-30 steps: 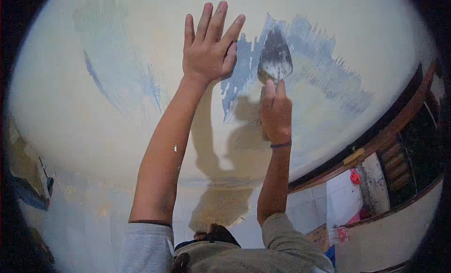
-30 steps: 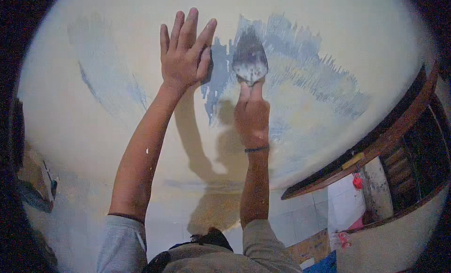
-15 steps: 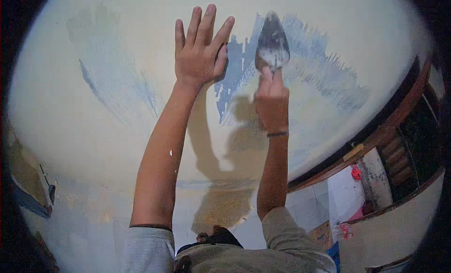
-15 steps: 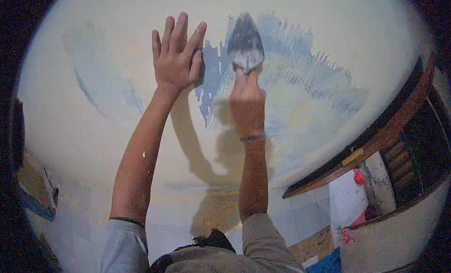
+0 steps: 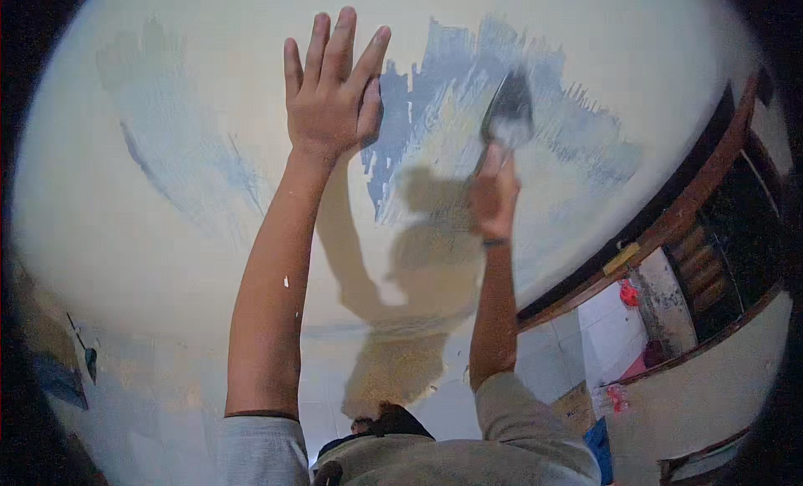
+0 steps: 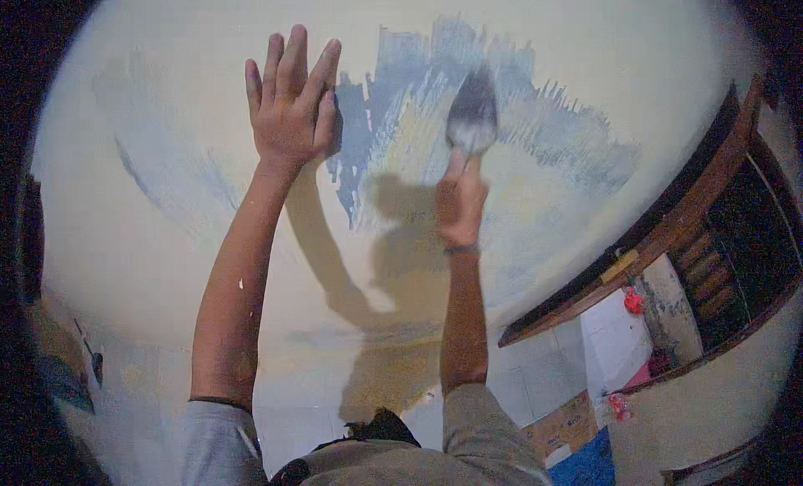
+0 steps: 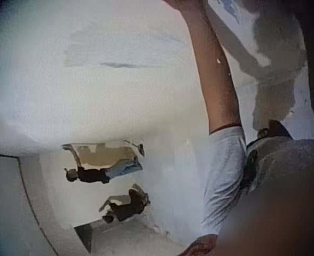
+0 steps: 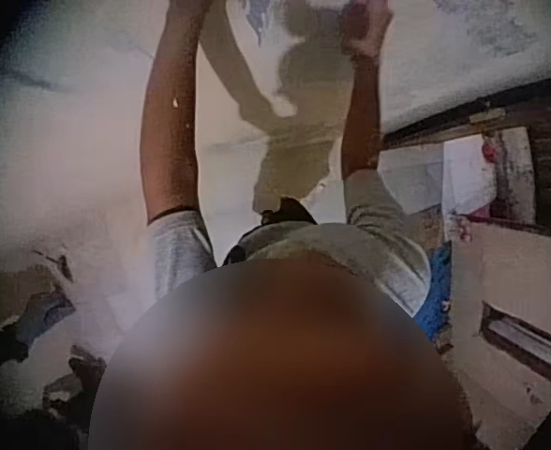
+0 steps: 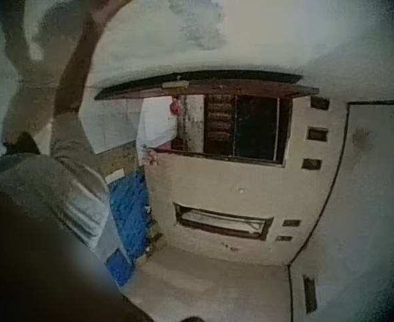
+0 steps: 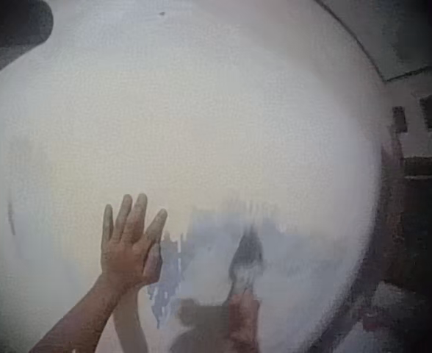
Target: Applying or smoothing plaster on a ceiling using a trowel.
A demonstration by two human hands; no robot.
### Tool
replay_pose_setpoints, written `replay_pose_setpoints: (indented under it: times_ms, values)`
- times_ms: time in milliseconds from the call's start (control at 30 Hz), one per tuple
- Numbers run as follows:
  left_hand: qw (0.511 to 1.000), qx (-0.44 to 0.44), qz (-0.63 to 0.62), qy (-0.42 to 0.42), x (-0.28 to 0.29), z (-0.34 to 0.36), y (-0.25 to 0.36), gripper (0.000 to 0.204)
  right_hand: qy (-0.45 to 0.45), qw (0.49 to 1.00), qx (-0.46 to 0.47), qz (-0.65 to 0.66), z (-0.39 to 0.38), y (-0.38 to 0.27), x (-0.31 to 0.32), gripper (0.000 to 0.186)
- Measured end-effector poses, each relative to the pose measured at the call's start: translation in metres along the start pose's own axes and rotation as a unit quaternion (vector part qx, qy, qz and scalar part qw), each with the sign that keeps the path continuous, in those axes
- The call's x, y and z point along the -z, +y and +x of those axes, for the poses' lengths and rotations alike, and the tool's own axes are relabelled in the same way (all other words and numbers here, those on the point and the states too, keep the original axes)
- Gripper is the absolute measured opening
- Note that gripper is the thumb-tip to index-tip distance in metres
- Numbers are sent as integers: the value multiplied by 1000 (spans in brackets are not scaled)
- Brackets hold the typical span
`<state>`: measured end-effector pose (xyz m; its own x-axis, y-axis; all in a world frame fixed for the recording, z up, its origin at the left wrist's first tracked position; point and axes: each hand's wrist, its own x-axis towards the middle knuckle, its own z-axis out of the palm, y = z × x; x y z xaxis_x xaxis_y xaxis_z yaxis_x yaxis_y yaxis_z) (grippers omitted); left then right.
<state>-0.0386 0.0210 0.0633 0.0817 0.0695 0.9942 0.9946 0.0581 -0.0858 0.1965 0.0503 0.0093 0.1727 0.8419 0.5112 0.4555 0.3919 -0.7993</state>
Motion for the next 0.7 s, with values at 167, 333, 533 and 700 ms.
replay_pose_setpoints:
  times_ms: [167, 333, 533, 700]
  values:
    - [1000, -4, -23, 9, -6, 9, 14, 54, -13, 994, 61, -90, -143, 202, -62, 45]
    - [999, -16, -18, 31, -9, 5, 10, 54, 77, 975, 193, -85, -86, 147, -64, 39]
    - [998, -24, -14, 59, -13, 3, 4, 54, 14, 981, 170, -93, -57, 88, -52, 39]
    - [999, -47, -17, -17, -2, 10, 18, 61, -23, 988, 85, -126, -193, 219, -93, 35]
